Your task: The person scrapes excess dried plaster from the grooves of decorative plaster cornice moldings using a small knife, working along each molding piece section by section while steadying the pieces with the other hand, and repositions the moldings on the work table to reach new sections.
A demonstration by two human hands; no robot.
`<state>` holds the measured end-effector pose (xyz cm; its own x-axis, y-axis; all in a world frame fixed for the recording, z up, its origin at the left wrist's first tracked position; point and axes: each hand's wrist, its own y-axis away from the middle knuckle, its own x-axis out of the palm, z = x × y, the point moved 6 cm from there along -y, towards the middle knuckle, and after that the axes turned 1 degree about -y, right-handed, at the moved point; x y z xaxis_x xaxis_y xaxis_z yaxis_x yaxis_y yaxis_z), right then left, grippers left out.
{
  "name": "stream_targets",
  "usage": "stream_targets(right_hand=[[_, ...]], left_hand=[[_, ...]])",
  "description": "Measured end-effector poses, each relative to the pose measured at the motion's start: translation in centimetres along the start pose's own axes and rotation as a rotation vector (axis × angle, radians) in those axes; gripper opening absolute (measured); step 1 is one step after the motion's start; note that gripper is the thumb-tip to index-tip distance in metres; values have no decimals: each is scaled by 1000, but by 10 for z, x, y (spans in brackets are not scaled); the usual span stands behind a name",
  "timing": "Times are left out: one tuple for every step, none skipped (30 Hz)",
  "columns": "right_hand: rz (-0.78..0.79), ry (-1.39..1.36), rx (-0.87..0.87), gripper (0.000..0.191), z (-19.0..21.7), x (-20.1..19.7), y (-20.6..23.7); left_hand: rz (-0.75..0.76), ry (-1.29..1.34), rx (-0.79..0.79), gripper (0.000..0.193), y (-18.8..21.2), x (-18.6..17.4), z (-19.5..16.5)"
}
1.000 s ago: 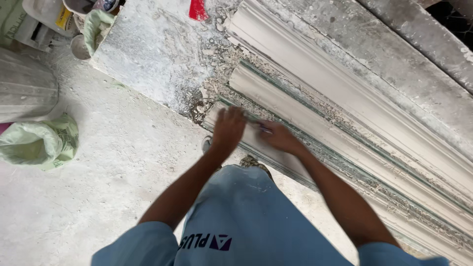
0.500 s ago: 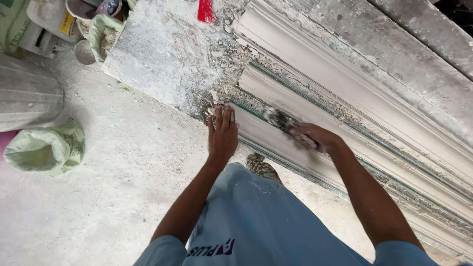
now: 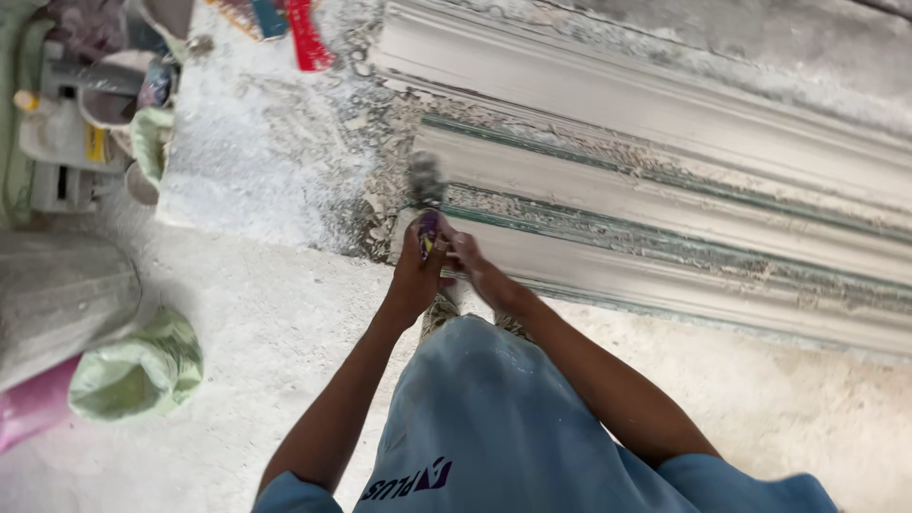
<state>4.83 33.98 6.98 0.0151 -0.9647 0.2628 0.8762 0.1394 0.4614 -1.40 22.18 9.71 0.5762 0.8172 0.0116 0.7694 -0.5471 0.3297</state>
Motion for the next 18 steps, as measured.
stream_targets(right_hand=[[-20, 91, 0, 74, -2, -21, 18], [-62, 162, -17, 72, -4, -44, 37], [-110, 230, -30, 70, -9, -69, 60], [-224, 260, -89, 65, -13, -100, 86], [-337, 293, -145, 60, -19, -128, 110], [-574, 240, 52, 49, -40, -166, 136], [-731, 901, -29, 45, -32, -192, 169], [-864, 956, 95, 58, -42, -224, 200], [-990, 1001, 228, 71, -56, -247, 228], [-1061, 853, 386, 90, -76, -269, 257], [-1126, 700, 535, 110, -91, -288, 287], [-1120, 760, 546, 117, -98, -299, 294], [-1115, 821, 554, 125, -102, -309, 296], [-1111, 886, 563, 134, -105, -315, 299], [-1136, 829, 524, 137, -108, -318, 304], [-1154, 775, 482, 139, -109, -317, 301], [-1171, 719, 436, 142, -109, -316, 297], [-1176, 732, 423, 143, -108, -316, 295]], left_hand=[[24, -104, 47, 54, -7, 3, -5], [46, -210, 97, 54, -14, 4, -10], [87, -403, 200, 49, -22, 4, -18], [131, -591, 311, 45, -33, 4, -29], [172, -774, 427, 40, -42, 7, -41], [286, -814, 344, 42, -52, 7, -43], [399, -856, 262, 44, -63, 3, -47], [509, -897, 176, 47, -71, -1, -50], [541, -970, 164, 45, -79, -7, -57], [574, -1043, 154, 44, -87, -11, -64], [602, -1117, 148, 43, -94, -11, -69], [616, -1180, 163, 42, -99, -8, -74], [626, -1244, 183, 41, -105, -4, -79], [635, -1304, 205, 41, -111, 3, -81], [649, -1269, 135, 41, -113, 15, -75], [656, -1232, 61, 42, -111, 33, -64], [660, -1199, -12, 42, -110, 54, -51], [662, -1210, -5, 42, -96, 85, -38]])
